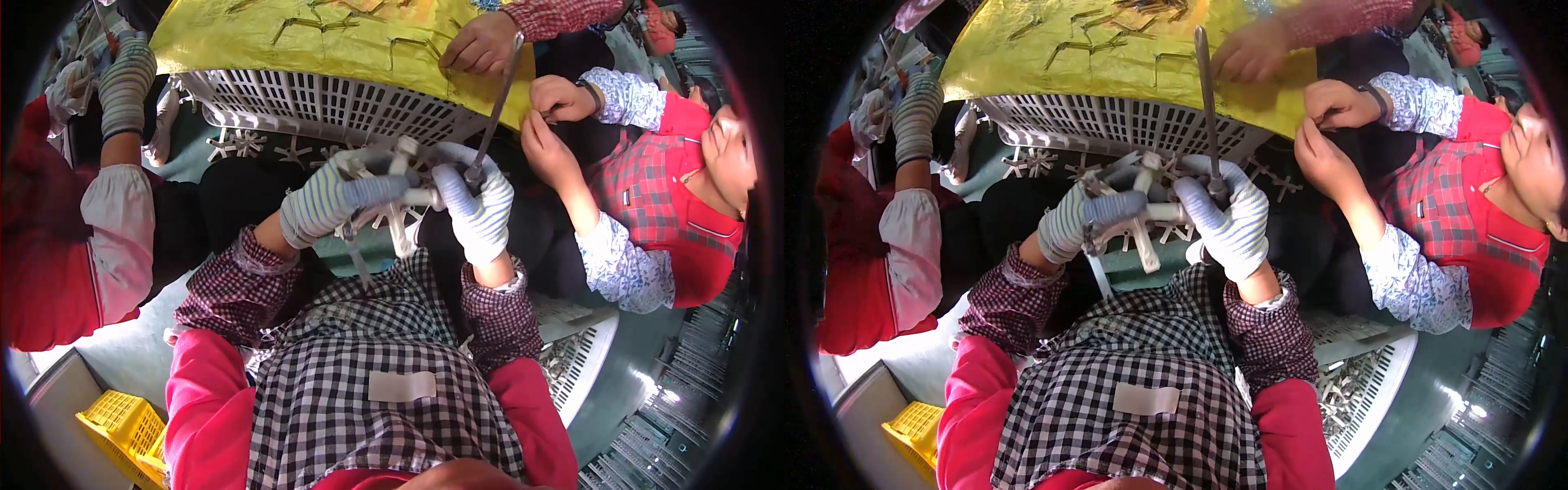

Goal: The person assembles star-shaped plastic components by positioning metal pieces onto their prongs and fastening them with a screwdriver tool.

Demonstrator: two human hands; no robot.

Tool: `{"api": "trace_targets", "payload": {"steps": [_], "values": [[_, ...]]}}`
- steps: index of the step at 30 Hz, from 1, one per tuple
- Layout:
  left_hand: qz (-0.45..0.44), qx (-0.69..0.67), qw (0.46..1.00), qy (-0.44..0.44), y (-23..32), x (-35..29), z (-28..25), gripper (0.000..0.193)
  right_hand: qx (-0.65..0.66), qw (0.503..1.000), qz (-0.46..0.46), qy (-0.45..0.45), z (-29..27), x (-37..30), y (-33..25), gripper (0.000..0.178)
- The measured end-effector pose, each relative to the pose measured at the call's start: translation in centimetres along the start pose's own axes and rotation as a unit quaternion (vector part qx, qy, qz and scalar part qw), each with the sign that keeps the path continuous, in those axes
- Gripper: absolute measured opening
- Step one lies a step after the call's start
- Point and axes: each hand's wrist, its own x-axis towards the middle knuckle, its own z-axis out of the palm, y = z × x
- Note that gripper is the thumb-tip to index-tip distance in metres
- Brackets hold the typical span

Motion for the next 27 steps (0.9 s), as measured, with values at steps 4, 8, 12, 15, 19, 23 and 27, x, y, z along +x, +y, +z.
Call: {"api": "trace_targets", "payload": {"steps": [4, 8, 12, 15, 19, 23, 27], "values": [[0.014, 0.092, 0.992, 0.082, 0.8, 0.5, -1.8, 0.025, -0.041, 0.998, 0.048, -0.031, -0.7, 1.8, 2.1, 0.023], [0.332, 0.52, 0.784, 0.062, 0.0, 0.6, -2.7, 0.027, -0.151, 0.984, -0.061, 0.077, -1.8, 3.1, -0.1, 0.027], [0.339, 0.595, 0.721, 0.106, -1.1, -1.3, -5.7, 0.024, -0.346, 0.922, -0.169, 0.037, -1.6, 6.9, -0.2, 0.026], [0.252, 0.523, 0.808, 0.094, 0.0, -1.3, -3.8, 0.031, -0.212, 0.969, -0.113, 0.052, -2.1, 7.0, -0.1, 0.018], [0.152, 0.029, 0.987, 0.048, -0.6, -0.7, -1.9, 0.044, -0.222, 0.973, -0.052, 0.042, -2.5, 7.5, 3.0, 0.014], [0.153, -0.128, 0.98, -0.02, -0.8, 0.2, -2.3, 0.05, -0.12, 0.99, -0.058, 0.046, -2.3, 7.9, 3.0, 0.016], [0.121, 0.045, 0.986, 0.107, 0.1, 0.1, -1.7, 0.036, -0.097, 0.993, -0.031, 0.064, -2.8, 7.9, 2.9, 0.021]]}}
